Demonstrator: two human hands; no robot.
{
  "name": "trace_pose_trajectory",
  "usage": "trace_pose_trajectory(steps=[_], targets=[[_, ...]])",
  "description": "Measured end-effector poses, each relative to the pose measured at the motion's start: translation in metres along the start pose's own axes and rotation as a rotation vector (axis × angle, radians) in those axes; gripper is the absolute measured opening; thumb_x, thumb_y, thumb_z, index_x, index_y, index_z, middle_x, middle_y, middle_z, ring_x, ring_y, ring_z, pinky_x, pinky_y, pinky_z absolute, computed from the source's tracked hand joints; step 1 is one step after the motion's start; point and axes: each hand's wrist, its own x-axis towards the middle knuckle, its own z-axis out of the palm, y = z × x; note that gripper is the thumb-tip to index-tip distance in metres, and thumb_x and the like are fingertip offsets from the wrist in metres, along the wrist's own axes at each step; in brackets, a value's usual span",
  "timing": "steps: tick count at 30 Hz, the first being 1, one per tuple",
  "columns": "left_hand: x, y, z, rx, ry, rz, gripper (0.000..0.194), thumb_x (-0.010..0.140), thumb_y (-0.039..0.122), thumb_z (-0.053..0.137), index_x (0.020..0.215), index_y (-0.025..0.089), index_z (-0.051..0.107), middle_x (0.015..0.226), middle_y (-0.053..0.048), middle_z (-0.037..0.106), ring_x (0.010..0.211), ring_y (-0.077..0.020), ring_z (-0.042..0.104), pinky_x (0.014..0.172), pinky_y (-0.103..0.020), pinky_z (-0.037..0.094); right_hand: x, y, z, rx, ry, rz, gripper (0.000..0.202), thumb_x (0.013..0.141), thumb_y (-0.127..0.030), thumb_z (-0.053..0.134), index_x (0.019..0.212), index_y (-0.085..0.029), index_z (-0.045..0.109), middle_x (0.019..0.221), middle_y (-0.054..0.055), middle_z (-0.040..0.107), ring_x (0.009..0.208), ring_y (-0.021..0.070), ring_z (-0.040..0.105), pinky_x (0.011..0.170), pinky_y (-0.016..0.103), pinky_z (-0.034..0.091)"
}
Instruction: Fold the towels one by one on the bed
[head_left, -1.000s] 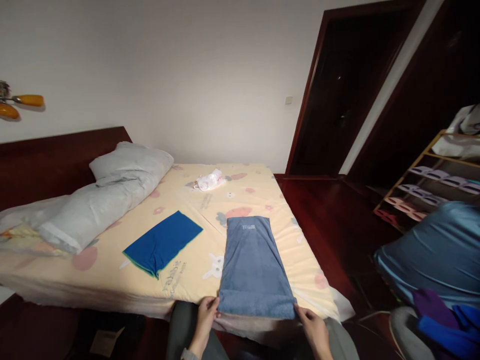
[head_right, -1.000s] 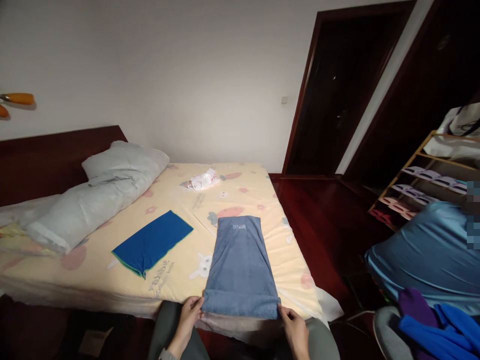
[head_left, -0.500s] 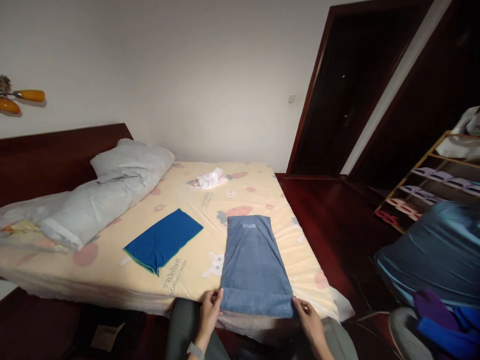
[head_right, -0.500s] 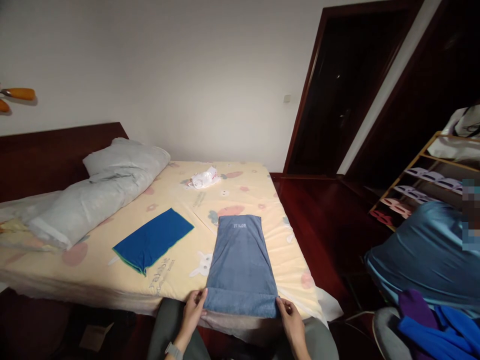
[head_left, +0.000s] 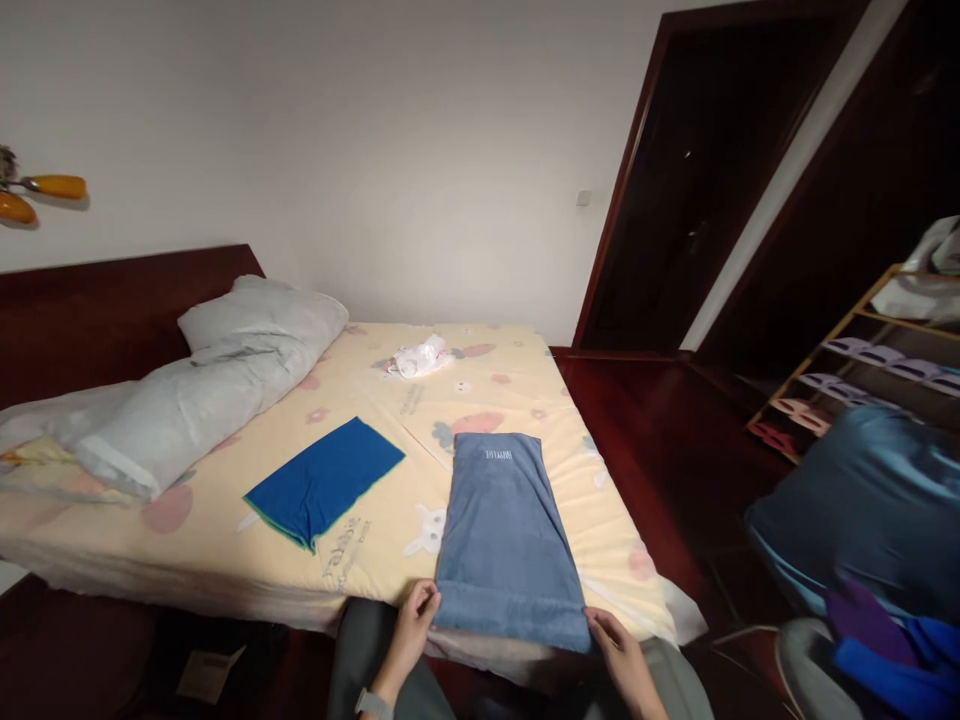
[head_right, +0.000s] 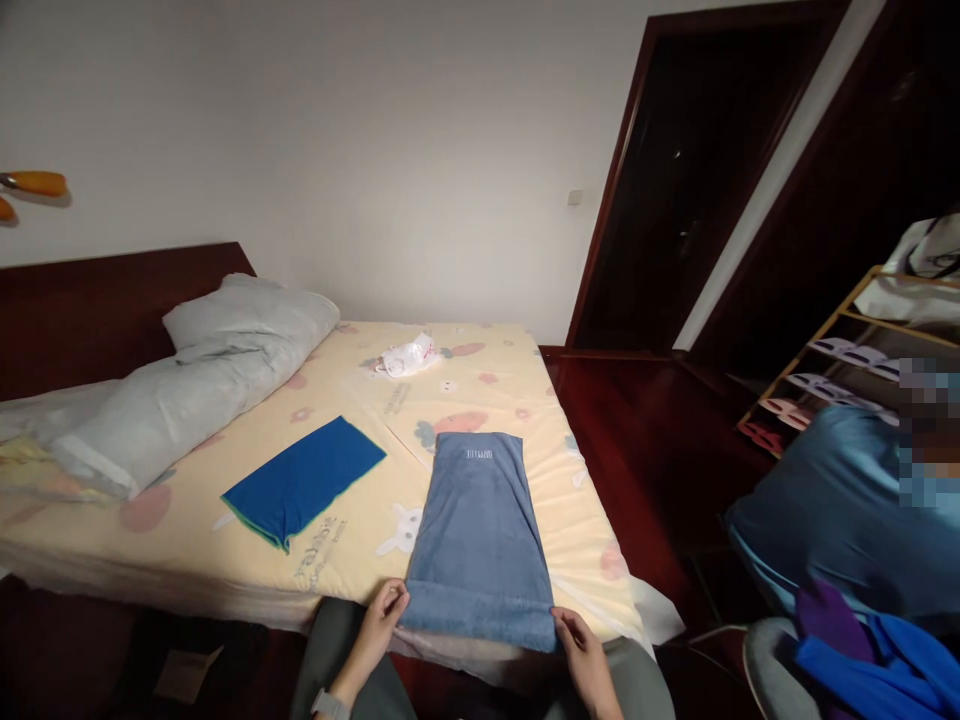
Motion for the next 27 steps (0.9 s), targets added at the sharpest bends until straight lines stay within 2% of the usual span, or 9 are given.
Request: trace_pose_trajectory(steps=[3,6,9,12,17,19,22,24,27], targets=[[0.001,-0.005,-0.015,-0.011,-0.090,-0.066,0.048,0.076,0.062,0.064,0.100,0.021,0.075,0.103,-0.009,0.074,0.093,-0.0267,0.068,0.067,-0.032,0.056,-0.001,-0.005,-0.005,0.133,-0.117,0.029,0.044,0.059,-0.059,0.070,0.089,-0.028,0.080,0.097,0.007,0.081,0.109,0.0361,0.073,0.099,0.045,0.057],[0.003,-0.009,-0.023,-0.014,-0.110,-0.041,0.043,0.067,0.041,0.072,0.105,0.022,0.077,0.109,-0.010,0.076,0.107,-0.0286,0.068,0.088,-0.038,0.057,-0.003,-0.014,-0.006,0.148,-0.149,0.000,0.043,0.056,-0.053,0.073,0.093,-0.031,0.081,0.099,0.007,0.081,0.112,0.0364,0.072,0.100,0.043,0.056],[0.006,-0.011,-0.021,-0.017,-0.082,0.013,0.049,0.061,0.027,0.072,0.109,0.023,0.078,0.115,-0.010,0.077,0.112,-0.0284,0.068,0.098,-0.039,0.054,0.000,-0.018,-0.004,0.109,-0.120,-0.045,0.039,0.055,-0.051,0.073,0.089,-0.035,0.081,0.100,0.006,0.080,0.113,0.0372,0.071,0.099,0.043,0.056],[0.013,-0.010,-0.014,-0.044,-0.045,0.049,0.048,0.062,0.026,0.070,0.108,0.021,0.078,0.115,-0.011,0.077,0.111,-0.0286,0.070,0.097,-0.040,0.056,0.010,-0.014,-0.001,0.074,-0.049,-0.104,0.038,0.053,-0.049,0.073,0.086,-0.033,0.082,0.103,0.008,0.080,0.113,0.0384,0.071,0.103,0.045,0.054],[0.026,-0.003,0.000,-0.051,0.063,0.109,0.037,0.068,0.038,0.072,0.099,0.020,0.078,0.112,-0.012,0.076,0.103,-0.0281,0.072,0.088,-0.039,0.060,0.023,-0.011,0.004,0.057,-0.001,-0.115,0.040,0.056,-0.058,0.071,0.083,-0.031,0.083,0.109,0.008,0.079,0.120,0.0392,0.067,0.108,0.043,0.051],[0.027,-0.001,0.005,-0.070,0.099,0.091,0.046,0.071,0.052,0.073,0.103,0.019,0.076,0.111,-0.012,0.075,0.096,-0.0277,0.073,0.075,-0.036,0.062,0.024,-0.013,0.006,0.073,-0.035,-0.093,0.042,0.059,-0.061,0.070,0.085,-0.030,0.082,0.106,0.006,0.081,0.117,0.0390,0.069,0.108,0.043,0.050],[0.026,-0.002,0.011,-0.106,0.086,0.015,0.067,0.070,0.072,0.070,0.108,0.017,0.071,0.085,-0.008,0.075,0.075,-0.0253,0.072,0.062,-0.034,0.058,0.022,-0.017,0.005,0.080,-0.057,-0.070,0.043,0.061,-0.064,0.068,0.084,-0.030,0.081,0.095,0.004,0.082,0.110,0.0398,0.072,0.106,0.046,0.052],[0.023,-0.003,0.012,-0.095,0.085,0.005,0.072,0.070,0.079,0.067,0.105,0.016,0.070,0.069,-0.003,0.070,0.066,-0.0235,0.069,0.064,-0.034,0.057,0.020,-0.020,0.002,0.056,-0.042,-0.074,0.042,0.062,-0.065,0.068,0.082,-0.030,0.081,0.093,0.004,0.082,0.111,0.0401,0.071,0.107,0.046,0.051],[0.016,-0.003,0.009,-0.010,0.123,0.027,0.073,0.072,0.084,0.062,0.100,0.016,0.072,0.070,-0.004,0.072,0.064,-0.0230,0.068,0.070,-0.037,0.057,0.013,-0.023,-0.004,-0.004,-0.021,-0.083,0.039,0.062,-0.065,0.068,0.076,-0.031,0.080,0.094,0.005,0.082,0.112,0.0407,0.071,0.106,0.046,0.052]])
